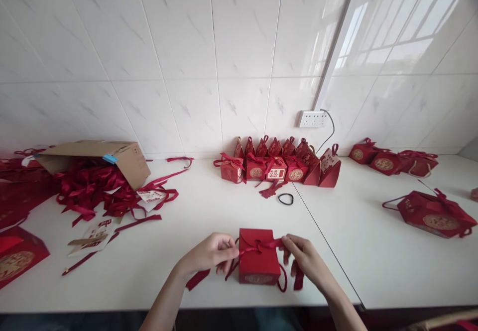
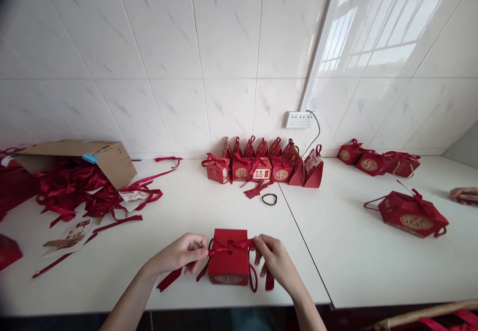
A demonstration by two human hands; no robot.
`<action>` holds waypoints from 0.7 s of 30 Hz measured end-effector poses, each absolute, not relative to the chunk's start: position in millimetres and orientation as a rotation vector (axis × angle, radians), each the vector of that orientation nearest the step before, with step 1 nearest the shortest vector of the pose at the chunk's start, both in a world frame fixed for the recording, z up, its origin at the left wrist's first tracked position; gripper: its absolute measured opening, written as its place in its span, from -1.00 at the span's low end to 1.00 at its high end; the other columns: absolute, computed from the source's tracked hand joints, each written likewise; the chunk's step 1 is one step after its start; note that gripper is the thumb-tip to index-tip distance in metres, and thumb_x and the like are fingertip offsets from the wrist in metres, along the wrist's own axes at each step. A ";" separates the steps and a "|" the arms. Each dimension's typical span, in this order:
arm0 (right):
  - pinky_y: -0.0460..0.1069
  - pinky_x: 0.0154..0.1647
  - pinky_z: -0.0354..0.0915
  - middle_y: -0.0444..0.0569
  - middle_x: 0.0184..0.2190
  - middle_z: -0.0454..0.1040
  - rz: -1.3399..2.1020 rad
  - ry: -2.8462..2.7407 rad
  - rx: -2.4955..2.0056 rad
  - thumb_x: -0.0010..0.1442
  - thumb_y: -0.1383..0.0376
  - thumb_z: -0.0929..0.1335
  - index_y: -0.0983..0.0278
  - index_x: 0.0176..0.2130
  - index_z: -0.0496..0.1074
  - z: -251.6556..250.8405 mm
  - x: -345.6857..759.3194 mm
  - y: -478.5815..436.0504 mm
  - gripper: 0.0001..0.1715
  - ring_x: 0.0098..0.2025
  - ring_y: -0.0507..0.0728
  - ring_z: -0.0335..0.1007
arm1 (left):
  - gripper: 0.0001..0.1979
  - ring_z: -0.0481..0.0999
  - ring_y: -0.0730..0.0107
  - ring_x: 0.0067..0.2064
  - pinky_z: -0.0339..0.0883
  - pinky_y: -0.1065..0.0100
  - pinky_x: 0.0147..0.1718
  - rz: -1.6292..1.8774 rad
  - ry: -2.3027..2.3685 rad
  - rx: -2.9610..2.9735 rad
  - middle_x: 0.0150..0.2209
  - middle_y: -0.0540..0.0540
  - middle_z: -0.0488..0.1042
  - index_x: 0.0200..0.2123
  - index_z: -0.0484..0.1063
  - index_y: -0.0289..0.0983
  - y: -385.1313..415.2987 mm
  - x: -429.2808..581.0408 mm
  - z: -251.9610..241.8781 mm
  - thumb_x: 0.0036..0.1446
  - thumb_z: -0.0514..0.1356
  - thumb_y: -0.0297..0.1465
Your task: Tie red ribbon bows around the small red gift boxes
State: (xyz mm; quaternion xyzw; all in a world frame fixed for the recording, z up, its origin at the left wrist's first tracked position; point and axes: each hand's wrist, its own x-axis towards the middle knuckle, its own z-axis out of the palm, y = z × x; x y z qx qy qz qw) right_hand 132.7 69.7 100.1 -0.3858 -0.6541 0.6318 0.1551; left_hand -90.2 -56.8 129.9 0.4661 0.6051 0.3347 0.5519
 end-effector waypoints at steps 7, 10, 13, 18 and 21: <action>-0.09 -0.58 0.35 -0.12 -0.71 0.33 1.881 -1.775 -1.113 0.11 -0.10 0.24 0.31 -0.64 0.27 125.0 139.0 60.0 -0.40 -0.66 0.01 0.35 | -0.72 0.23 0.54 -0.53 0.13 0.45 -0.53 0.909 1.564 1.181 -0.51 0.07 0.34 -0.43 0.22 -0.24 -59.2 -86.2 141.4 0.08 0.13 -0.14; -0.08 -0.66 0.35 -0.20 -0.69 0.27 1.851 -1.719 -1.115 0.05 -0.13 0.29 0.27 -0.55 0.24 123.0 139.6 58.8 -0.46 -0.67 0.01 0.32 | -0.71 0.22 0.52 -0.50 0.13 0.45 -0.51 0.908 1.603 1.240 -0.51 0.06 0.26 -0.44 0.28 -0.26 -60.8 -87.6 142.3 0.06 0.15 -0.14; -0.10 -0.69 0.33 -0.23 -0.66 0.24 1.832 -1.699 -1.111 0.04 -0.14 0.30 0.25 -0.53 0.18 120.6 140.2 58.6 -0.46 -0.64 0.00 0.33 | -0.63 0.17 0.53 -0.54 0.08 0.44 -0.54 0.939 1.617 1.217 -0.55 0.06 0.22 -0.47 0.31 -0.28 -59.5 -89.1 138.6 0.13 0.05 -0.08; -0.15 -0.74 0.18 -0.17 -0.60 0.34 1.756 -1.805 -1.175 0.08 -0.14 0.25 0.27 -0.54 0.20 117.8 145.7 60.5 -0.45 -0.69 -0.01 0.35 | -0.70 0.27 0.48 -0.44 0.19 0.42 -0.40 1.025 1.648 1.238 -0.49 0.05 0.27 -0.42 0.35 -0.27 -55.5 -91.8 129.1 0.11 0.11 -0.13; -0.14 -0.70 0.17 -0.15 -0.57 0.35 1.712 -1.867 -1.191 0.10 -0.13 0.25 0.30 -0.54 0.26 112.3 151.6 63.6 -0.43 -0.66 -0.01 0.38 | -0.73 0.30 0.46 -0.40 0.22 0.41 -0.34 0.990 1.634 1.229 -0.48 0.07 0.28 -0.22 0.38 -0.24 -55.4 -95.5 122.3 0.05 0.19 -0.21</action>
